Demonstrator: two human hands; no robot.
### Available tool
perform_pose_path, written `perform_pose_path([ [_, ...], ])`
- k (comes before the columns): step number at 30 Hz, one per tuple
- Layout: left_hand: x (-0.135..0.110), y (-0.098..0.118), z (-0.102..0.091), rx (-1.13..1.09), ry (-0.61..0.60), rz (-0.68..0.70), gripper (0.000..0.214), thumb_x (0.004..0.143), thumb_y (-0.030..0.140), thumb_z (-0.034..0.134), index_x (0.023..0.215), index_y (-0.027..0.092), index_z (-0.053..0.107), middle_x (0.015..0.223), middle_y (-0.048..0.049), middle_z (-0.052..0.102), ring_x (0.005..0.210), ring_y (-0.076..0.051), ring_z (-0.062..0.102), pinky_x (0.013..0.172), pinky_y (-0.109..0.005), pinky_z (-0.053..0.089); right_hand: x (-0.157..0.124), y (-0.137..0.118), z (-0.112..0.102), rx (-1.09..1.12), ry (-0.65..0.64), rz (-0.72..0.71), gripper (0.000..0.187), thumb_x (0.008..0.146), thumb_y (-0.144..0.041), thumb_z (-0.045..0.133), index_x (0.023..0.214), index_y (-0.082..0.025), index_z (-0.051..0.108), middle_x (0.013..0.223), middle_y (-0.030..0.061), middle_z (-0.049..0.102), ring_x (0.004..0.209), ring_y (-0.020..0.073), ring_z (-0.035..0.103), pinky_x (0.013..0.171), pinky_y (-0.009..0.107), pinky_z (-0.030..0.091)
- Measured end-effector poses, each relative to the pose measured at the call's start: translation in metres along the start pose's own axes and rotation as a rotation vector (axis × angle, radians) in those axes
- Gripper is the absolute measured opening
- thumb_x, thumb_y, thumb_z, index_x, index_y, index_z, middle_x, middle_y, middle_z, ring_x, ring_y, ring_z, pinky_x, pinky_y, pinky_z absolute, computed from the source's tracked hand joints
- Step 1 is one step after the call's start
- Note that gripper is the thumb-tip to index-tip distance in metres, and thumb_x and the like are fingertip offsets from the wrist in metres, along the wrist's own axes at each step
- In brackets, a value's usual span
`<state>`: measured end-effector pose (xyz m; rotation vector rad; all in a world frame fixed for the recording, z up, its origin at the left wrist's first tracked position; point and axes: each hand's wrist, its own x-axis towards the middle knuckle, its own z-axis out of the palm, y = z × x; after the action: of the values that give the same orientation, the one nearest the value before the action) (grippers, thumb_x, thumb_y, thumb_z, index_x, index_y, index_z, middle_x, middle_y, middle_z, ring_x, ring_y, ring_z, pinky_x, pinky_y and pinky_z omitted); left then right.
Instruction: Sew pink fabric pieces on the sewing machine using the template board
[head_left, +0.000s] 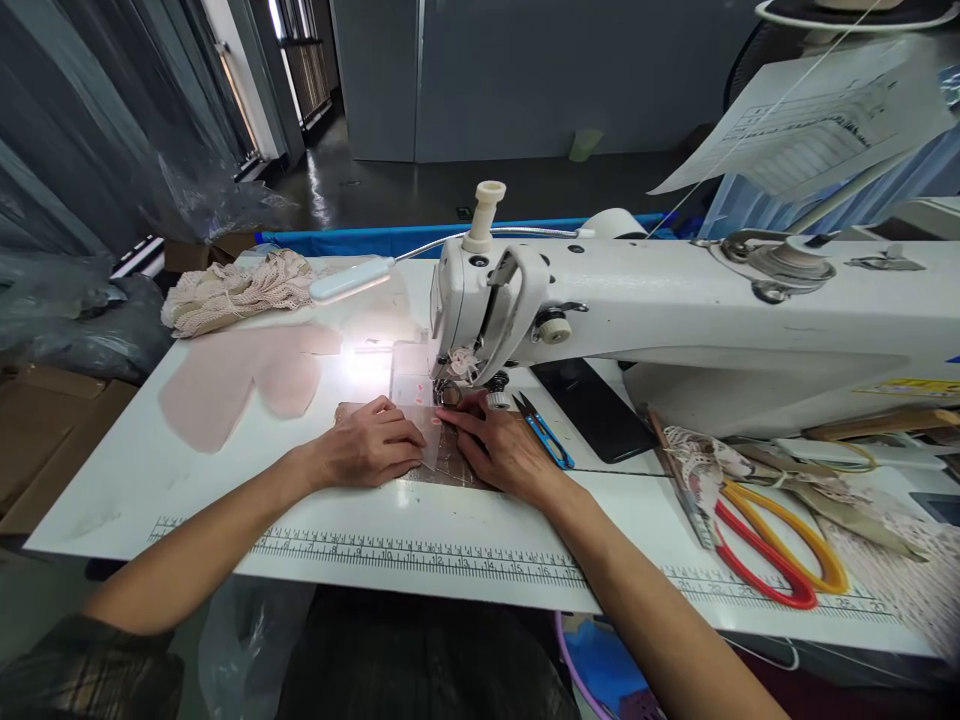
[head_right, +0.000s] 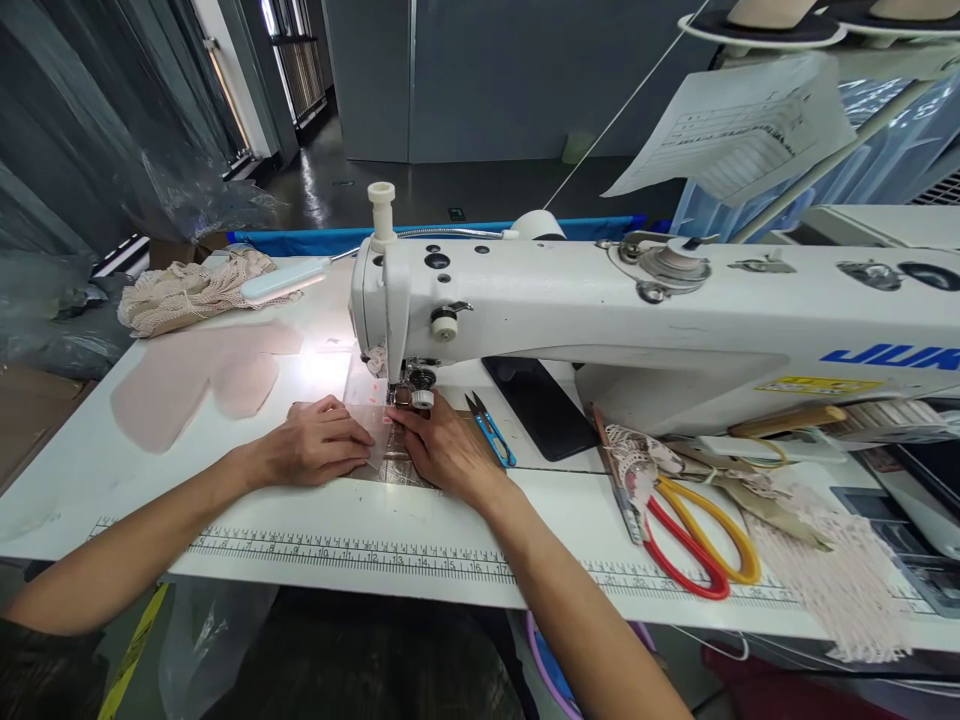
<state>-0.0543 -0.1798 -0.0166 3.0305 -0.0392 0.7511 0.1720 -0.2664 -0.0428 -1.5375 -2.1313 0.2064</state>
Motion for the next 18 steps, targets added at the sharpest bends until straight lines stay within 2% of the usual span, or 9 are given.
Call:
perform_pose_path([
  [4, -0.001, 0.0, 0.0, 0.033, 0.002, 0.02, 0.014, 0.093, 0.017, 0.054, 0.086, 0.019, 0.066, 0.093, -0.0013, 0.073, 0.073, -0.013, 0.059, 0.073, -0.032, 0.041, 0.0, -0.002, -0.003, 0.041, 0.028, -0.041, 0.037, 0.092, -0.02, 0.046, 0.124, -0.019, 0.065, 0.113, 0.0143, 0.055, 0.099, 0.024, 0.06, 0.085, 0.042, 0.054],
  [8, 0.001, 0.002, -0.002, 0.065, -0.011, 0.039, 0.015, 0.092, 0.016, 0.053, 0.085, 0.019, 0.066, 0.091, -0.001, 0.073, 0.073, -0.013, 0.058, 0.076, -0.033, 0.04, 0.0, -0.003, -0.007, 0.037, 0.008, -0.134, 0.033, 0.088, -0.022, 0.053, 0.115, -0.024, 0.071, 0.109, 0.0119, 0.058, 0.092, 0.0224, 0.06, 0.08, 0.04, 0.054],
  [13, 0.014, 0.002, -0.009, 0.022, -0.161, 0.054, 0.018, 0.085, 0.02, 0.053, 0.072, 0.016, 0.064, 0.083, -0.005, 0.068, 0.074, -0.017, 0.057, 0.081, -0.039, 0.041, 0.0, -0.003, -0.009, 0.003, 0.008, -0.171, 0.032, 0.089, -0.022, 0.051, 0.115, -0.022, 0.071, 0.106, 0.0112, 0.061, 0.087, 0.0209, 0.06, 0.077, 0.038, 0.052],
  [16, 0.021, -0.001, -0.011, -0.054, -0.236, 0.061, 0.016, 0.077, 0.025, 0.057, 0.066, 0.016, 0.063, 0.081, -0.0069, 0.065, 0.073, -0.018, 0.056, 0.077, -0.037, 0.044, -0.001, -0.003, -0.009, -0.012, -0.012, -0.151, 0.033, 0.089, -0.023, 0.051, 0.117, -0.022, 0.07, 0.107, 0.0118, 0.062, 0.088, 0.0215, 0.061, 0.076, 0.038, 0.052],
  [18, 0.022, -0.002, -0.011, -0.084, -0.234, 0.04, 0.015, 0.075, 0.025, 0.057, 0.066, 0.016, 0.063, 0.081, -0.0069, 0.064, 0.07, -0.017, 0.054, 0.074, -0.034, 0.046, -0.001, -0.004, -0.01, -0.029, -0.031, -0.127, 0.034, 0.089, -0.024, 0.051, 0.118, -0.023, 0.069, 0.11, 0.012, 0.061, 0.089, 0.022, 0.061, 0.076, 0.038, 0.053],
])
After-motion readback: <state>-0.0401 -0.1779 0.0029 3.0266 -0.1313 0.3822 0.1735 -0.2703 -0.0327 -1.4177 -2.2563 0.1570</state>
